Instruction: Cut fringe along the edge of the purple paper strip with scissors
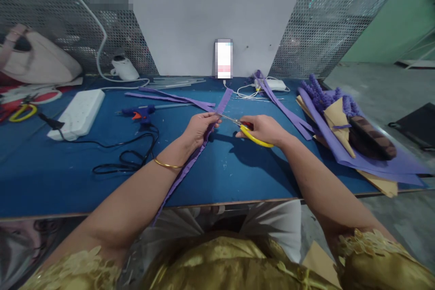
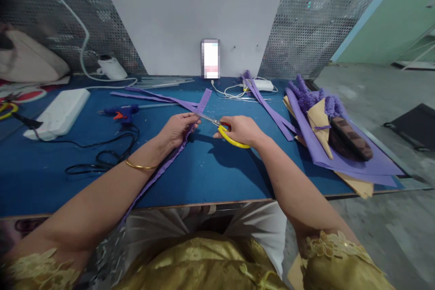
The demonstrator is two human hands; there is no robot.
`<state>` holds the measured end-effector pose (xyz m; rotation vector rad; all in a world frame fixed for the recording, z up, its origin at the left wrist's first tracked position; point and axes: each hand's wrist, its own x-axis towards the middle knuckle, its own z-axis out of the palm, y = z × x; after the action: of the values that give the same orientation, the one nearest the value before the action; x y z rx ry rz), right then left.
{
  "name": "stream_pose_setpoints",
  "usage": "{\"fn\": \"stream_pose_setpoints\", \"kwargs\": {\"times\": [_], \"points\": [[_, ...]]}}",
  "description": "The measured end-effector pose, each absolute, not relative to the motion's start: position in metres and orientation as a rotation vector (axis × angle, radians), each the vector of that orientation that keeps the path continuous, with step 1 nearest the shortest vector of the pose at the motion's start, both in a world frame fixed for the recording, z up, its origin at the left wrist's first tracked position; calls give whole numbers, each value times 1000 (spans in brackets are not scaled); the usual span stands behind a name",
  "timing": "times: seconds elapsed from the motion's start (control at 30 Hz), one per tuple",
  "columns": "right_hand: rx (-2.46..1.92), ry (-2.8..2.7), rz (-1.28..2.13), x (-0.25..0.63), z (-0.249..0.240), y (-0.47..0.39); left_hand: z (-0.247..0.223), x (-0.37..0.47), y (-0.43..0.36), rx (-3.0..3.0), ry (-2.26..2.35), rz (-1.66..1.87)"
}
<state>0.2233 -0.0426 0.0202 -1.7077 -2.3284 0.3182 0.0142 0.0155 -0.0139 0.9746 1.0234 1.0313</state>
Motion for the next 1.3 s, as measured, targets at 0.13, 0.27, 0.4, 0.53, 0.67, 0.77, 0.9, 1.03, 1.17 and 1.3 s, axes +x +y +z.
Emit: {"fn": "stream_pose_setpoints", "kwargs": {"times": [0.13, 0.27, 0.4, 0.53, 0.67, 0.77, 0.9, 1.03, 1.17, 1.3], "points": [[-1702, -2318, 325, 225, 20, -42, -13, 14, 15, 965, 1036, 1033], [-1702, -2303, 337, 226, 20, -41, -12, 14, 14, 972, 1037, 1021], [-1683, -2301, 345, 227, 21, -41, -12, 14, 14, 977, 1029, 1013], [-1667, -2304, 345, 227, 22, -41, -14, 13, 15, 965, 1022, 1016], [-1648, -2315, 343, 227, 22, -41, -12, 13, 15, 962, 1022, 1008], [-1635, -2321, 336, 229, 21, -40, -11, 14, 14, 971, 1025, 999], [-1628, -2324, 313, 230, 20, -39, -11, 14, 14, 993, 1030, 1011], [-1639, -2329, 330, 228, 18, -40, -13, 14, 15, 1002, 1036, 1022], [-1663, -2335, 358, 225, 17, -40, -13, 14, 14, 1002, 1061, 1009], [-1658, -2338, 373, 225, 18, -40, -12, 15, 13, 1019, 1052, 1012]]}}
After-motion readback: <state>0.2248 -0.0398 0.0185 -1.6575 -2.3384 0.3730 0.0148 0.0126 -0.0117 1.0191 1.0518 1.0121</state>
